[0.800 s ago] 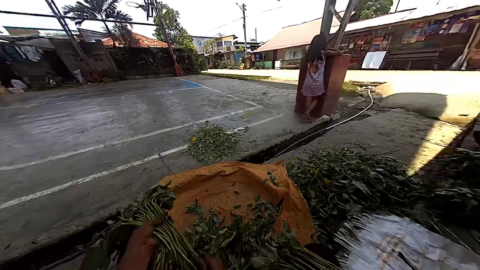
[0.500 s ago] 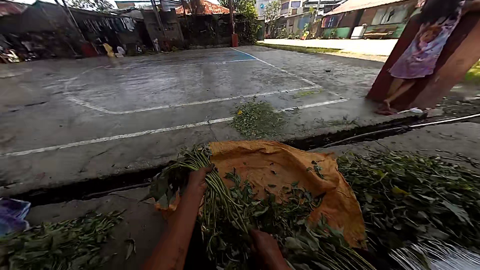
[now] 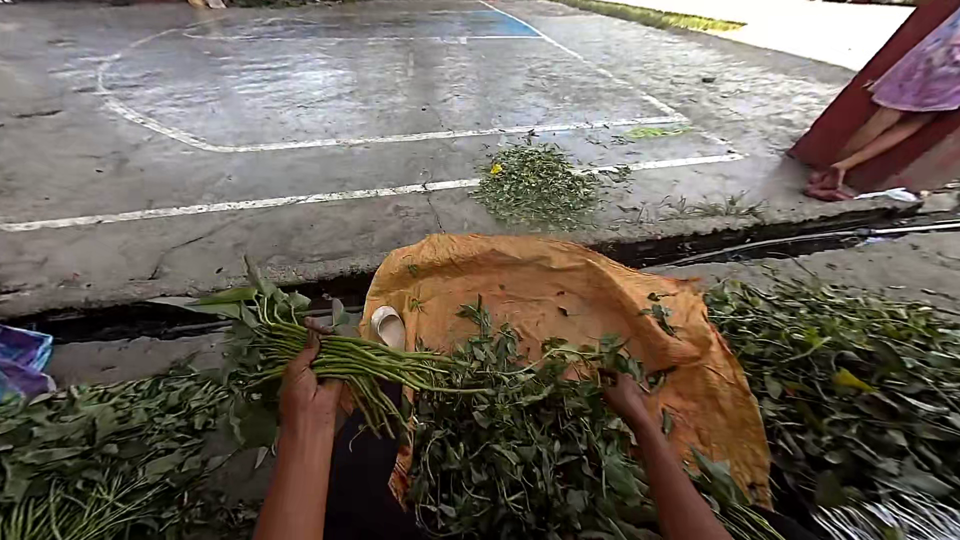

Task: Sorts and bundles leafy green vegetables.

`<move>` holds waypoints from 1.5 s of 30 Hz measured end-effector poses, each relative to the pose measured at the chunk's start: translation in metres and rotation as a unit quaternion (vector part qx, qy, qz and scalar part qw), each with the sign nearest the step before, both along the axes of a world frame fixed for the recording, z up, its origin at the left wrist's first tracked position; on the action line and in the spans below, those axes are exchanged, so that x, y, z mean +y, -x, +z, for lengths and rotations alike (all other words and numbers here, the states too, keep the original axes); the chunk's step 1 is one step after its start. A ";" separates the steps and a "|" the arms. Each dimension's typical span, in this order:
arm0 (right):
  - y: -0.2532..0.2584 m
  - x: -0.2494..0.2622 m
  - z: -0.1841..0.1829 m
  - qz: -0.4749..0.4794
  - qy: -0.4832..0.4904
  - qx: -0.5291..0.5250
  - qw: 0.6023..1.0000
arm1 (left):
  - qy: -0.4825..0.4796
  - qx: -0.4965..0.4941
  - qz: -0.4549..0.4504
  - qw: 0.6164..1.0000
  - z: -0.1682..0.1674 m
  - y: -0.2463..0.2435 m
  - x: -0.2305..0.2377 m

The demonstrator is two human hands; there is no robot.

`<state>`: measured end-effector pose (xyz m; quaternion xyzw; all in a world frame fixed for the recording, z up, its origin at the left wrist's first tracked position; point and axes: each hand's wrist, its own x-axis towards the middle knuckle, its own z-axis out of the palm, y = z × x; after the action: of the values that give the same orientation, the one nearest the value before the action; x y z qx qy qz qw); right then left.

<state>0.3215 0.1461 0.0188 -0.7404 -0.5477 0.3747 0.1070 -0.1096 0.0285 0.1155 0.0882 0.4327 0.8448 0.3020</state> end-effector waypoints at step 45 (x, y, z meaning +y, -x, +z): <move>0.083 -0.008 0.041 0.327 -0.004 0.028 0.944 | 0.157 -0.004 -0.133 0.979 -0.051 -0.094 -0.046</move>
<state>0.2390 0.1382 0.0602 -0.5088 -0.7583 0.4075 -0.0028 -0.0153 -0.0175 0.0648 0.0934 0.5435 0.7187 0.4235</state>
